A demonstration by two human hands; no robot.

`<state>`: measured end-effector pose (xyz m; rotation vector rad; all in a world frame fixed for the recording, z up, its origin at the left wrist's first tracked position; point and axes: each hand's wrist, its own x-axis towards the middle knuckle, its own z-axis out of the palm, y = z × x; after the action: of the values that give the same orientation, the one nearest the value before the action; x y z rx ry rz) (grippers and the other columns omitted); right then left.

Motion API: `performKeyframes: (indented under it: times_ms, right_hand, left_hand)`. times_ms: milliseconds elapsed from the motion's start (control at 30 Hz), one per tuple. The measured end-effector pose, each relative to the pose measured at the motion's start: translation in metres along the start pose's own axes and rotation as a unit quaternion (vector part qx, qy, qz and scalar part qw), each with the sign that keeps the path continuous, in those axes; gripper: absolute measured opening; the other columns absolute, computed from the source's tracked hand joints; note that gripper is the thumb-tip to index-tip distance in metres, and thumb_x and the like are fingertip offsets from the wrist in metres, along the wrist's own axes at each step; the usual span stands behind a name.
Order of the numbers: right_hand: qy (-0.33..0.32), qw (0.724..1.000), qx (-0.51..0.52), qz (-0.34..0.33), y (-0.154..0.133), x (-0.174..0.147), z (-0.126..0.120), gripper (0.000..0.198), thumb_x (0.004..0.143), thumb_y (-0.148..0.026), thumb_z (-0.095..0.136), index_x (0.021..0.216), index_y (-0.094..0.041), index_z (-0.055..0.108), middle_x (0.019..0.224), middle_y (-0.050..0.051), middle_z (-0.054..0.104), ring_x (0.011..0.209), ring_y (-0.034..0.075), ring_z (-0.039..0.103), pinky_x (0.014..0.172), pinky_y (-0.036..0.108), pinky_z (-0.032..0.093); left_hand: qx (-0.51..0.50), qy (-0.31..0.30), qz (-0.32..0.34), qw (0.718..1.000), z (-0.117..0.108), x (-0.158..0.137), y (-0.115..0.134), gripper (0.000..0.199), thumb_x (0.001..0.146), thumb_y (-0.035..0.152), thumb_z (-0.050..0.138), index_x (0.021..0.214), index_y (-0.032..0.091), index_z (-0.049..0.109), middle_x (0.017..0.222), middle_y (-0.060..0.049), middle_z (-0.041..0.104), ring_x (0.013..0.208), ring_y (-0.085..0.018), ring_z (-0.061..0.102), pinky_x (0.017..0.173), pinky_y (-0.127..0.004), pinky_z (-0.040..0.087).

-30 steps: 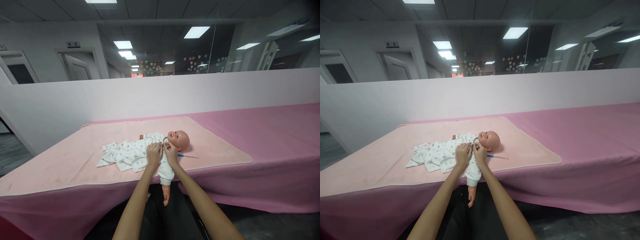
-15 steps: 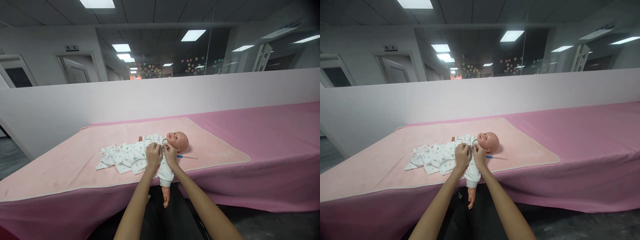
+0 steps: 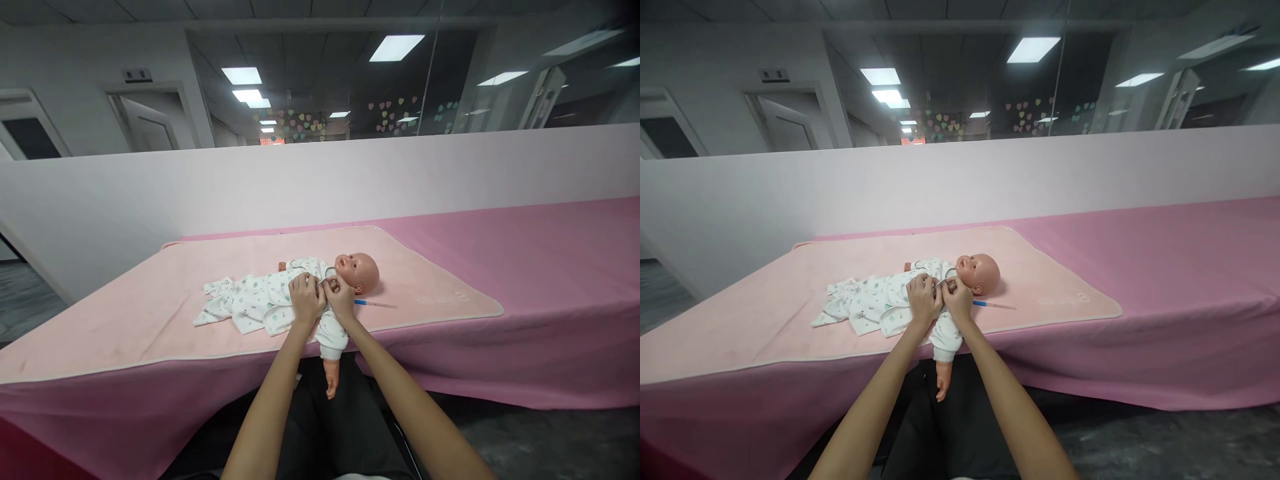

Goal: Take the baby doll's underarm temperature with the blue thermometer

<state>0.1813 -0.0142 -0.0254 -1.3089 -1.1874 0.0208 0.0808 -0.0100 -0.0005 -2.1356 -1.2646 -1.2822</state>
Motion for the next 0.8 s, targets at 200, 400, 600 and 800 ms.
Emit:
performKeyframes:
  times_ms: [200,400,600,800]
  right_hand:
    - [-0.011,1.000,-0.027,0.000,0.0009,0.0016,0.0008,0.021,0.074,-0.035,0.052,0.079,-0.018,0.062,0.053,-0.002,0.057,0.051,0.014,0.054,0.057,0.023,0.038]
    - [-0.026,0.999,-0.048,-0.001,-0.0015,0.0021,-0.0017,0.020,0.075,-0.033,0.051,0.080,-0.018,0.064,0.054,-0.002,0.057,0.053,0.014,0.054,0.058,0.023,0.038]
    - [-0.029,0.998,-0.053,-0.010,-0.0021,0.0015,-0.0019,0.020,0.077,-0.034,0.048,0.074,-0.018,0.061,0.057,-0.001,0.058,0.055,0.014,0.054,0.059,0.023,0.038]
    - [-0.038,0.998,-0.043,-0.021,-0.0018,0.0014,-0.0024,0.027,0.082,-0.038,0.043,0.076,-0.018,0.059,0.061,0.000,0.060,0.056,0.014,0.054,0.058,0.023,0.036]
  left_hand:
    - [-0.009,0.002,-0.002,1.000,-0.0007,0.0000,0.0001,0.011,0.080,0.026,0.048,0.080,0.019,0.056,0.099,-0.009,0.055,0.092,-0.023,0.047,0.080,-0.036,0.032]
    - [-0.020,-0.009,0.000,1.000,-0.0020,0.0008,0.0003,0.012,0.081,0.026,0.047,0.081,0.019,0.057,0.099,-0.008,0.055,0.091,-0.023,0.048,0.080,-0.036,0.032]
    - [-0.015,-0.010,0.006,1.000,0.0002,0.0011,-0.0006,0.015,0.082,0.026,0.045,0.085,0.019,0.058,0.097,-0.009,0.055,0.091,-0.023,0.048,0.080,-0.036,0.032]
    - [-0.017,0.005,0.004,1.000,0.0008,0.0006,0.0001,0.019,0.084,0.022,0.042,0.092,0.021,0.060,0.098,-0.008,0.057,0.091,-0.021,0.049,0.081,-0.035,0.031]
